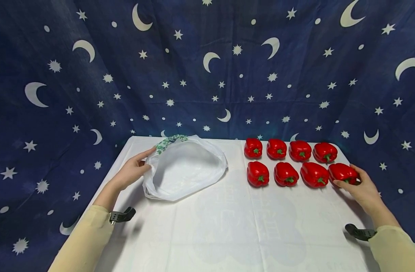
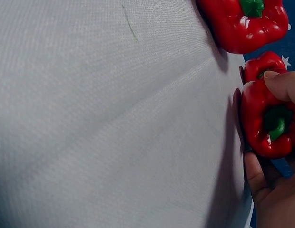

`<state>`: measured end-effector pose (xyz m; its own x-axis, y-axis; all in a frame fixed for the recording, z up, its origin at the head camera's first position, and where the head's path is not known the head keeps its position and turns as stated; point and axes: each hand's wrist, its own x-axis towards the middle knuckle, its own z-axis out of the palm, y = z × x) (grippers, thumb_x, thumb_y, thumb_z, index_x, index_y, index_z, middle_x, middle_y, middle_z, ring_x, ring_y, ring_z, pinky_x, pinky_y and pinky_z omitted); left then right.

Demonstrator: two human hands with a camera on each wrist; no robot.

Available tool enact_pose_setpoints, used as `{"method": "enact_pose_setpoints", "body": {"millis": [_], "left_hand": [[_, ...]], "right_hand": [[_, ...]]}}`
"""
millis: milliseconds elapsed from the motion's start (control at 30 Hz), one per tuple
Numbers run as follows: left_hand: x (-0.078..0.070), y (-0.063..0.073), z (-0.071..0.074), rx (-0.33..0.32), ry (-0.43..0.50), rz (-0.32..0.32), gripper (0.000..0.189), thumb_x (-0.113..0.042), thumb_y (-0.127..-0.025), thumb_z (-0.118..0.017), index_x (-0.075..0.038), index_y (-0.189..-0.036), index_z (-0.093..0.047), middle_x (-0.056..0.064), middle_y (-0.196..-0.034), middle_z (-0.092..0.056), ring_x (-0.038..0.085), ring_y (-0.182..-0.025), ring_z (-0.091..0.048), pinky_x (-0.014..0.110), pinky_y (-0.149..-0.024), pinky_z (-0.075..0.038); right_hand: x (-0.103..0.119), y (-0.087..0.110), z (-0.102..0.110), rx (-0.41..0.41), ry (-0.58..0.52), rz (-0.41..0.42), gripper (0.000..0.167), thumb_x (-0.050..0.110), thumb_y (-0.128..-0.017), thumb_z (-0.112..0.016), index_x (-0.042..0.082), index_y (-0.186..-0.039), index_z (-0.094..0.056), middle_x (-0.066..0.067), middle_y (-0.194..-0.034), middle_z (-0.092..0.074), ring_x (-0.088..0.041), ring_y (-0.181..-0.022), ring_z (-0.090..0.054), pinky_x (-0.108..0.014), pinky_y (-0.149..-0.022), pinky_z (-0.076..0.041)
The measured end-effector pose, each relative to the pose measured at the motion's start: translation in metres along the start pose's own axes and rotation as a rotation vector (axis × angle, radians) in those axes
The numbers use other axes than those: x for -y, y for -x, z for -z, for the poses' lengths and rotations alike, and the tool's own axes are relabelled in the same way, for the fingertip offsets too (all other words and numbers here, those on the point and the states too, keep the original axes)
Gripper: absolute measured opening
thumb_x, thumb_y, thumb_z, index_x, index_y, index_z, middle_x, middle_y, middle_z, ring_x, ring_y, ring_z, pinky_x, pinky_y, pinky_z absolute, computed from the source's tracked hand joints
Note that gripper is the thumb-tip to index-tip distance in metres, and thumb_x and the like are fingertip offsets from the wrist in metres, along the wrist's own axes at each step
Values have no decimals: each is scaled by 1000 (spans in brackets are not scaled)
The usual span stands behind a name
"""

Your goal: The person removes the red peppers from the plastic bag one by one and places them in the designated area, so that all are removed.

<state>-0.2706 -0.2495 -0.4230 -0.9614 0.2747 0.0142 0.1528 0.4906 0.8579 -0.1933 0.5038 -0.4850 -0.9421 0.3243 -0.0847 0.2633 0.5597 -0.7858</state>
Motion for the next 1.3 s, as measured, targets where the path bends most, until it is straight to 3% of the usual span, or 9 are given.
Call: {"method": "enact_pose_setpoints", "body": {"millis": [400, 600, 733, 933, 1167, 1300], "left_hand": [[5, -1, -10, 9, 18, 2, 66, -2, -96, -56, -19, -159, -42, 18, -142, -52, 20, -87, -55, 26, -68, -50], [2, -5, -12, 18, 27, -19, 66, -3, -97, -56, -18, -159, -41, 19, -148, -48, 20, -89, -56, 26, -71, -50], [0, -7, -12, 29, 52, -38, 66, -4, -98, -56, -20, -159, -40, 18, -154, -43, 21, -93, -56, 27, -74, -50], [0, 0, -4, 9, 35, -44, 64, -9, -101, -58, -24, -160, -39, 15, -155, -42, 21, -97, -58, 26, -77, -50], [4, 14, 11, -29, -40, -64, 67, -23, -105, -58, -20, -164, -25, 20, -160, -35, 15, -107, -58, 25, -79, -52], [3, 21, 20, -95, -153, -90, 72, -29, -106, -56, -17, -166, -17, 23, -160, -33, 27, -117, -57, 32, -83, -55]], "right_hand": [[-15, 12, -2, -40, 9, -36, 101, 36, -99, -67, 0, -162, 3, -42, -159, -5, -65, -140, -14, -75, -105, -24], [-16, 15, 5, -50, 28, -35, 103, 38, -98, -67, 3, -162, 6, -42, -159, -2, -66, -140, -12, -77, -104, -23], [-16, 18, 8, -57, 49, -42, 105, 40, -97, -67, 4, -162, 8, -42, -159, -1, -66, -140, -11, -77, -103, -23], [-8, 6, 4, -54, 77, -32, 106, 38, -97, -68, 3, -161, 9, -41, -159, 1, -65, -141, -9, -77, -104, -22], [7, 2, -4, -49, 100, 61, 102, 37, -99, -65, 0, -161, 6, -41, -160, -4, -65, -139, -17, -77, -103, -25], [18, 14, -1, -114, 212, 169, 94, 34, -99, -63, -1, -162, -3, -41, -159, -11, -63, -139, -18, -78, -102, -25]]}}
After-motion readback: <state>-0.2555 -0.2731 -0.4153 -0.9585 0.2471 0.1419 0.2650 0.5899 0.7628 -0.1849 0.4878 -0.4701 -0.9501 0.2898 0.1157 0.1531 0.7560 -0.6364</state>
